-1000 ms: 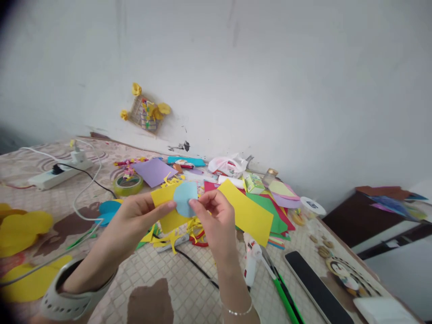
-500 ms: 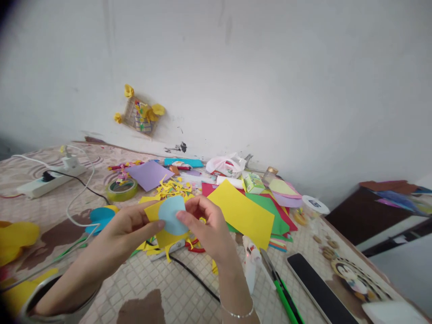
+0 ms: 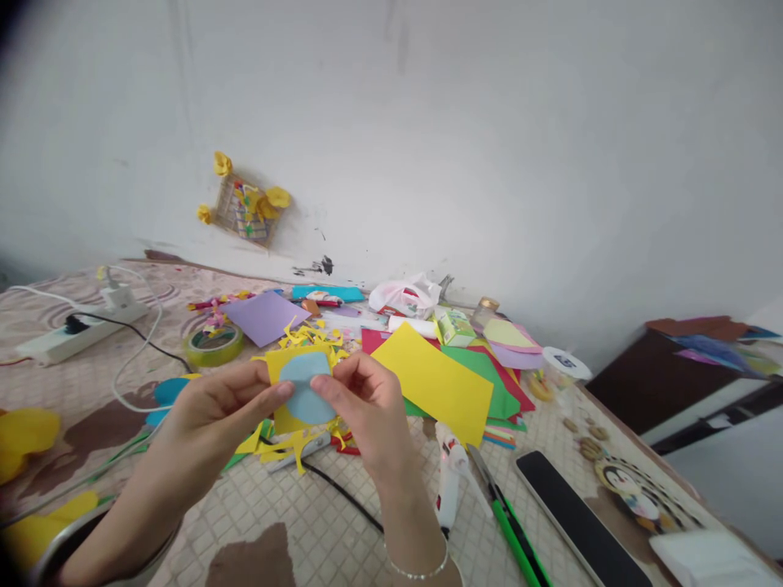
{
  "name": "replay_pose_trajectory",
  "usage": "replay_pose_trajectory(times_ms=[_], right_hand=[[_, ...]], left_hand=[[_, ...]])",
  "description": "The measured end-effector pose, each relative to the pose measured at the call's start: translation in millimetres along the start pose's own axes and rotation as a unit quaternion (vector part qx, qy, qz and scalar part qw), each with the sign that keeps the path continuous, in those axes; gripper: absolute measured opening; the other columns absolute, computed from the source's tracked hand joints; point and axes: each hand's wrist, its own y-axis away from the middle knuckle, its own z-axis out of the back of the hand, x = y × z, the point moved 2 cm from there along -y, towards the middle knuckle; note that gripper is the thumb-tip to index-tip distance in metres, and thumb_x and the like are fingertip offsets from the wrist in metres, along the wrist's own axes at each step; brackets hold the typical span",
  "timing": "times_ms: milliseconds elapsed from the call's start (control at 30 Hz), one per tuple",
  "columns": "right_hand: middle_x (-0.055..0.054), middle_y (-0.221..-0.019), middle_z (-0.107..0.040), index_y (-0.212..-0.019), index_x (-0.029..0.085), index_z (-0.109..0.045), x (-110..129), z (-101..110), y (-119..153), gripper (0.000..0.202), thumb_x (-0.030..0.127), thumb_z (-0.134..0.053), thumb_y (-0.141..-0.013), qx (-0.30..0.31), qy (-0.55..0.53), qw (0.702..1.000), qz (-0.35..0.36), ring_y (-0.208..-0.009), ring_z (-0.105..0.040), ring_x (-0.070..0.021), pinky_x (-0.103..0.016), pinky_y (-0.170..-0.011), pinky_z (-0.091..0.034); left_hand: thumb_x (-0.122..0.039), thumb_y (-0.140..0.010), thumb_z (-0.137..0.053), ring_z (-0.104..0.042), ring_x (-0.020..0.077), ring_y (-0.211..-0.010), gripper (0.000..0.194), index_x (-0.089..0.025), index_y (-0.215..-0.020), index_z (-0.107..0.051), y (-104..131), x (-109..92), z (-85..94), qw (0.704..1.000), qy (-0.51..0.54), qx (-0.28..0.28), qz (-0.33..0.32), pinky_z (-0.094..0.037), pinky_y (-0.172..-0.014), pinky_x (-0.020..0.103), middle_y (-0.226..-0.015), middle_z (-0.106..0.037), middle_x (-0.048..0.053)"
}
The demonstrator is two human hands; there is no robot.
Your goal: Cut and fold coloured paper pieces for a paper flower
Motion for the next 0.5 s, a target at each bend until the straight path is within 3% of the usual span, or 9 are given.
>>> replay_pose_trajectory(times_ms=[500], right_hand=[[0.004,-0.062,-0.055,-0.070,0.020,-0.063,7.2,0.0,3.9,0.015,0.029,-0.073,-0.076,-0.004,0.043,0.999,0.019,-0.055,-0.046,-0.0096,-0.020,-0.049,-0.040]], left_hand=[[-0.041,-0.073,-0.071,-0.036,0.0059,-0.049,0.033,-0.015,-0.060,-0.054,-3.0,0.6,0.6,0.997,0.048,-0.017,0.064,-0.027,-0.044,0.016,-0.053,-0.046,-0.006]])
